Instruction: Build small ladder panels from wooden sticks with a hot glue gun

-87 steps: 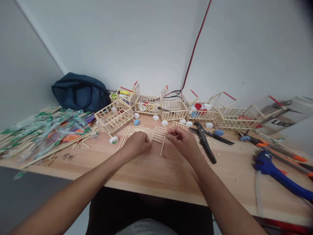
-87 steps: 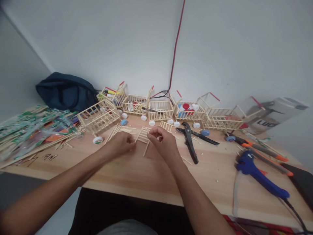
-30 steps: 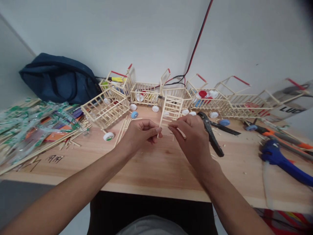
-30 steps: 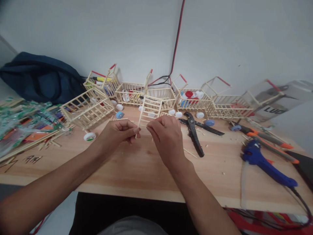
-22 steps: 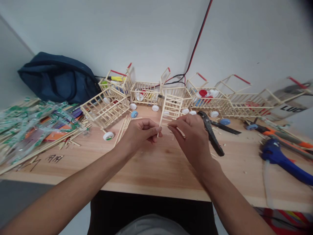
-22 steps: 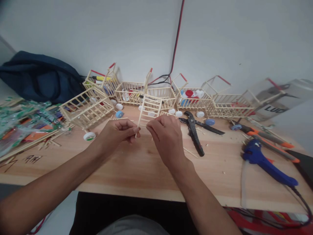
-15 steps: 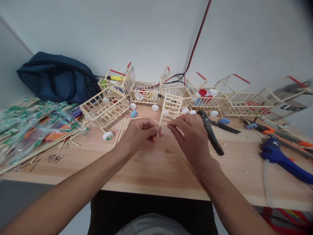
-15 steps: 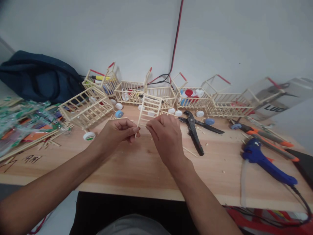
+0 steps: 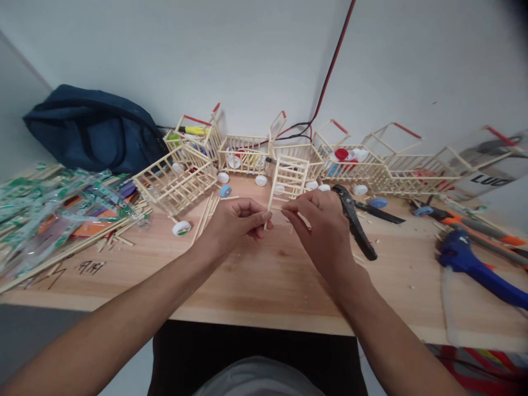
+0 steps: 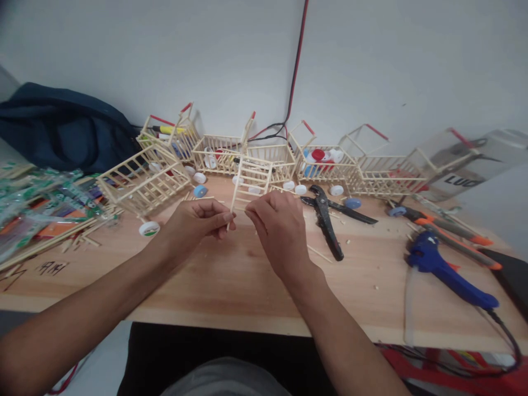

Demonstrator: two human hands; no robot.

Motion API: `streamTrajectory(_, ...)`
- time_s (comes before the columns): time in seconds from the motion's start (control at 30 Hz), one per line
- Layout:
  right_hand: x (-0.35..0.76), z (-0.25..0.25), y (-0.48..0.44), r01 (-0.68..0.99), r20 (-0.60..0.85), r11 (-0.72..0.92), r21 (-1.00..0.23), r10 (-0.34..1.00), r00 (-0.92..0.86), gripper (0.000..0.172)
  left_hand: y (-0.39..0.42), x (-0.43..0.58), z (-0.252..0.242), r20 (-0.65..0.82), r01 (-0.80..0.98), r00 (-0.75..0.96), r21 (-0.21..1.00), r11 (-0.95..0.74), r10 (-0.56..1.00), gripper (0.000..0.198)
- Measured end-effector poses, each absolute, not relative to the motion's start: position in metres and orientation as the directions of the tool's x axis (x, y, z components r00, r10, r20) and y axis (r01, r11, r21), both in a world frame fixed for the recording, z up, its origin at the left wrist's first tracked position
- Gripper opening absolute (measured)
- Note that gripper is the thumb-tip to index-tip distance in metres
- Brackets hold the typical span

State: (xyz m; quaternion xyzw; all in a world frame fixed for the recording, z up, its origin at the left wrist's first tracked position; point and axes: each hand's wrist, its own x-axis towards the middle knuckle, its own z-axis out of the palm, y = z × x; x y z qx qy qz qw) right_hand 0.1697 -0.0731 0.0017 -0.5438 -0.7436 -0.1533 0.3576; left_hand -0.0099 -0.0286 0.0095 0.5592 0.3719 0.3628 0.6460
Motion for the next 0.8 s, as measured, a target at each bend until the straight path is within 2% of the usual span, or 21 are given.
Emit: streamTrajectory(0.8,0.1686,0.0013,-0.0731,0.923,0.701,0.358,-0.143,0.695,-0.161,0.017,-0.0281,-0.0092,0.0089,-0.097,-0.016,0.449,0.993,0.117,0.888,0.022)
